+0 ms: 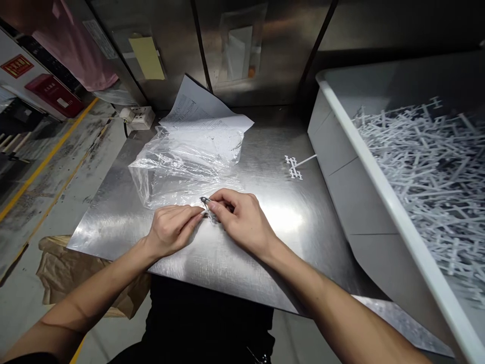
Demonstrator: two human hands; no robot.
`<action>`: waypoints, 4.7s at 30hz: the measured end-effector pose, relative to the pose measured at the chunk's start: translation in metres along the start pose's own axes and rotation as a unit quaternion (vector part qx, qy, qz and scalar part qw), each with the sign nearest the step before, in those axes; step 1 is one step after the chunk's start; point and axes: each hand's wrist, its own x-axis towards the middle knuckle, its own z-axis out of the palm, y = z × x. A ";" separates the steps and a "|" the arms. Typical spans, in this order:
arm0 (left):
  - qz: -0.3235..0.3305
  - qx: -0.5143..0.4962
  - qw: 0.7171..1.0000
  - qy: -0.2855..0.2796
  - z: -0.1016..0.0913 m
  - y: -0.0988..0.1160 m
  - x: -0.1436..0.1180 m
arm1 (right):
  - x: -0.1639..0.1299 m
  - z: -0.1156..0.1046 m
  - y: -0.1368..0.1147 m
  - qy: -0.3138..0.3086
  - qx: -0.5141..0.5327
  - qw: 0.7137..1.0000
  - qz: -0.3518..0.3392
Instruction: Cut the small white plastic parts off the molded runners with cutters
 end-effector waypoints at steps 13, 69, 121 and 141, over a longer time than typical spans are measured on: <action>-0.088 -0.081 0.993 0.011 -0.012 -0.004 0.002 | 0.006 -0.020 -0.006 -0.023 -0.039 0.997 -0.055; -0.256 -0.234 0.938 -0.027 -0.017 -0.006 0.005 | 0.004 -0.015 -0.006 -0.006 -0.059 0.996 -0.071; -0.082 -0.247 0.965 -0.012 -0.071 0.092 0.161 | 0.020 0.004 0.012 0.072 -0.210 0.964 -0.148; 0.057 -0.152 0.984 -0.068 -0.039 0.079 0.211 | 0.011 -0.005 0.009 0.065 -0.263 0.937 -0.220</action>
